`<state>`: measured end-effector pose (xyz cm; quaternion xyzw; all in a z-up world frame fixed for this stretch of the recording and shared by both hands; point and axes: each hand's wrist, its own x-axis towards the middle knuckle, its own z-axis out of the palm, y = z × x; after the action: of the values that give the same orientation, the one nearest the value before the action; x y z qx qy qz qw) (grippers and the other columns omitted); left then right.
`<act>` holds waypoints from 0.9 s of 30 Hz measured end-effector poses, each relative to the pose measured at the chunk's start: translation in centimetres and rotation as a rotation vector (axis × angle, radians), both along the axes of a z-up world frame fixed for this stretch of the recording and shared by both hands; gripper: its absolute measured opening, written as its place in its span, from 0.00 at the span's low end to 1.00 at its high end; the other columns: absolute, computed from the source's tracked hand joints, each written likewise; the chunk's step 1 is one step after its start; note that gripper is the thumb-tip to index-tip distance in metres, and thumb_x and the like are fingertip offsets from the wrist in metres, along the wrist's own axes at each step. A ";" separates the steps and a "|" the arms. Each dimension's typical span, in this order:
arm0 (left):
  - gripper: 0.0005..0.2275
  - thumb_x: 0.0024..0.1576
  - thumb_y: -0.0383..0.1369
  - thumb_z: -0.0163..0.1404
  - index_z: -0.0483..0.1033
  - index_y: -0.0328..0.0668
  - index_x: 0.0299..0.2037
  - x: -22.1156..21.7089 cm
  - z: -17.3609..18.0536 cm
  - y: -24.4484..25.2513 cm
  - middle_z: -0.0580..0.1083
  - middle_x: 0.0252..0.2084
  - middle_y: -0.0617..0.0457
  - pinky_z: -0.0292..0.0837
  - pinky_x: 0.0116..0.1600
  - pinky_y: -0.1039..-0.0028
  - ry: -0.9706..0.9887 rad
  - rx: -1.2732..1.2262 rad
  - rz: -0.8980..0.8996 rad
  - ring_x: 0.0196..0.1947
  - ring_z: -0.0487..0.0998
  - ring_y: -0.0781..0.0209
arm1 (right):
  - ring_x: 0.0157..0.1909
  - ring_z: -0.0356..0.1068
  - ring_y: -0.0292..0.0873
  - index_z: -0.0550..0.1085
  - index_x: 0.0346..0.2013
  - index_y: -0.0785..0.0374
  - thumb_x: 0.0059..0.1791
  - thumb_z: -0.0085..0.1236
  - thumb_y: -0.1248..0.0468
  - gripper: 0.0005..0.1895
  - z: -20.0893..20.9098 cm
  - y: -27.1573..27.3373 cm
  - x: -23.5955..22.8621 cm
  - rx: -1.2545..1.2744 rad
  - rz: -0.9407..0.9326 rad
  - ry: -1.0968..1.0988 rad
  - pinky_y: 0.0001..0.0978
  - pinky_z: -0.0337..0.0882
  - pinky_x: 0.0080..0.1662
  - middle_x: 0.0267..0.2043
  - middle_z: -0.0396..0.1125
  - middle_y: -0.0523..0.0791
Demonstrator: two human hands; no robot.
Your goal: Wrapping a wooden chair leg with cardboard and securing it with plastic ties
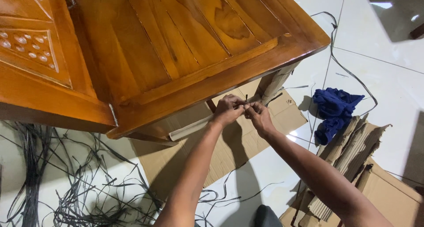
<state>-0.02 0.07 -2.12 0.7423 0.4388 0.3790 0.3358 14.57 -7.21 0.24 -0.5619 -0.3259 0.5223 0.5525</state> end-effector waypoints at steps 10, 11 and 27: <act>0.04 0.50 0.32 0.59 0.85 0.53 0.33 -0.4 -0.3 0.4 0.80 0.38 0.52 0.78 0.51 0.67 -0.095 -0.078 -0.056 0.45 0.80 0.53 | 0.30 0.64 0.36 0.74 0.36 0.67 0.54 0.60 0.66 0.06 0.5 -0.2 -0.3 0.013 -0.038 0.010 0.26 0.69 0.37 0.28 0.68 0.45; 0.04 0.50 0.33 0.59 0.85 0.53 0.33 -0.3 -0.6 0.5 0.80 0.37 0.53 0.78 0.51 0.68 -0.086 -0.068 -0.061 0.45 0.80 0.53 | 0.30 0.65 0.36 0.75 0.36 0.66 0.54 0.61 0.65 0.07 0.5 -0.2 -0.2 0.005 -0.038 -0.002 0.26 0.69 0.38 0.28 0.68 0.45; 0.02 0.54 0.32 0.55 0.79 0.49 0.30 0.4 -2.4 0.9 0.73 0.27 0.47 0.75 0.46 0.61 -0.025 0.102 0.048 0.37 0.78 0.46 | 0.29 0.73 0.40 0.77 0.37 0.64 0.53 0.62 0.62 0.07 0.1 -1.4 0.5 -0.036 0.008 -0.345 0.30 0.74 0.39 0.28 0.74 0.48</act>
<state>0.43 0.97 -4.47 0.7430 0.4324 0.4179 0.2939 15.06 -8.59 0.32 -0.6516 -0.4088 0.4262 0.4761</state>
